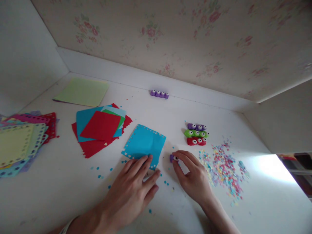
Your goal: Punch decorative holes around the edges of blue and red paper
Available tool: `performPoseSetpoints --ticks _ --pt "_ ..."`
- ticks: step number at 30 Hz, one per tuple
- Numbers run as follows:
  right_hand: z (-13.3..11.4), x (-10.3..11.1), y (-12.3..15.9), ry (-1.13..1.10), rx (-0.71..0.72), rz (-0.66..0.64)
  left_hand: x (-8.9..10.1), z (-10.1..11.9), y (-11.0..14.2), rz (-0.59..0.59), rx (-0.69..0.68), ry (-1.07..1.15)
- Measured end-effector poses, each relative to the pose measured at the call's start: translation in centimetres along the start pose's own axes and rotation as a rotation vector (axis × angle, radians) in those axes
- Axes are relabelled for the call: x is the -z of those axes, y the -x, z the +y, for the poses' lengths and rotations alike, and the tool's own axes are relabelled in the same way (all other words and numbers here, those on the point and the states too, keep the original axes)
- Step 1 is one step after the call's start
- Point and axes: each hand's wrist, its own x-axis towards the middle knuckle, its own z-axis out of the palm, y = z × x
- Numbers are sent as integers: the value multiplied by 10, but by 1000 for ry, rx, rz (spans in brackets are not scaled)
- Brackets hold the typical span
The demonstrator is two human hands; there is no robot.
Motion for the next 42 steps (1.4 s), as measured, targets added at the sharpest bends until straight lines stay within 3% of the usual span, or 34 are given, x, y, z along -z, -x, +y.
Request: performPoseSetpoints --ticks 8,13,16,20,24,29,33,37,42 --pt "11 0 -2 78 -30 41 4 0 -2 32 2 -7" --pt "15 2 -1 93 -47 30 10 -20 -6 101 138 -68" --pt "19 2 0 -30 -162 18 7 -34 -7 97 223 -153" --pt "25 1 -2 -358 -281 25 0 -42 -5 75 249 -205" --pt "24 9 -9 -610 -248 123 -5 -42 -3 88 232 -177" --pt "30 45 -35 -683 -230 237 -6 -44 -3 109 222 -164" --pt "64 73 -79 -374 -213 117 -6 -44 -3 108 221 -164" --pt "95 83 -125 168 -48 -194 -8 -45 0 116 232 -167" --pt "96 80 -150 294 116 -440 -10 -49 1 174 251 -157"
